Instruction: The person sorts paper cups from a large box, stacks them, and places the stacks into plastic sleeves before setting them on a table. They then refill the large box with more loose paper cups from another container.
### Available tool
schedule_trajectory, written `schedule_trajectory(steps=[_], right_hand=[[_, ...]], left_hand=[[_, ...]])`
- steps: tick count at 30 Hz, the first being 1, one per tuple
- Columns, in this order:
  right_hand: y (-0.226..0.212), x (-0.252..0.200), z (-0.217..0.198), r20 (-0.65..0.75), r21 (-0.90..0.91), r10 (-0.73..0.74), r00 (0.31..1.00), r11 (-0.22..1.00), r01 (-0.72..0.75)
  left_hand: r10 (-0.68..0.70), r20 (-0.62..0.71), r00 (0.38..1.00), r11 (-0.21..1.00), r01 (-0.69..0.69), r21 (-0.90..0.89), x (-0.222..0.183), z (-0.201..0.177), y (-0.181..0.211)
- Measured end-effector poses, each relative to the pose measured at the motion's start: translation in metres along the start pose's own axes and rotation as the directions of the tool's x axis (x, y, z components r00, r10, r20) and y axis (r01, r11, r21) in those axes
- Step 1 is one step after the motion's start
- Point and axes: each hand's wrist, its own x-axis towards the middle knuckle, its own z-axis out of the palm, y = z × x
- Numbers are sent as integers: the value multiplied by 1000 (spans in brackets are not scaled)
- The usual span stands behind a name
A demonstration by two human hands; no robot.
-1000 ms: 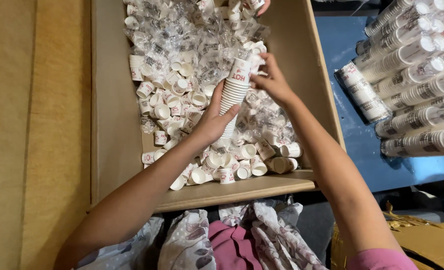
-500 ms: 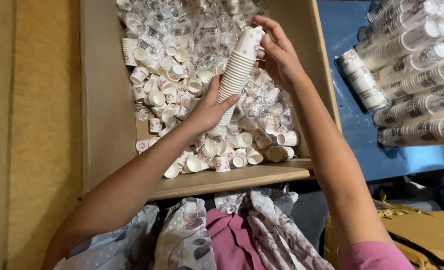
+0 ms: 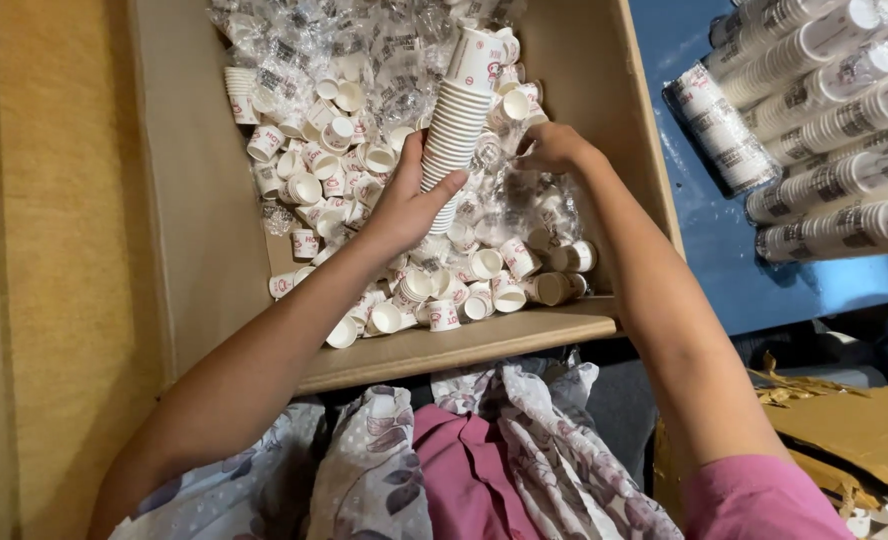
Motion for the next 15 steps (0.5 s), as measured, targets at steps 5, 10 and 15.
schedule_trajectory(steps=[5, 10, 15], right_hand=[[-6, -8, -19, -71, 457, -133, 989, 876, 150], [-33, -27, -56, -317, 731, -131, 939, 598, 330], [-51, -45, -77, -358, 843, -30, 933, 420, 337]], left_hand=[[39, -7, 999, 998, -39, -43, -1, -2, 6], [30, -13, 999, 999, -30, -30, 0, -2, 9], [15, -75, 997, 998, -19, -54, -2, -5, 28]])
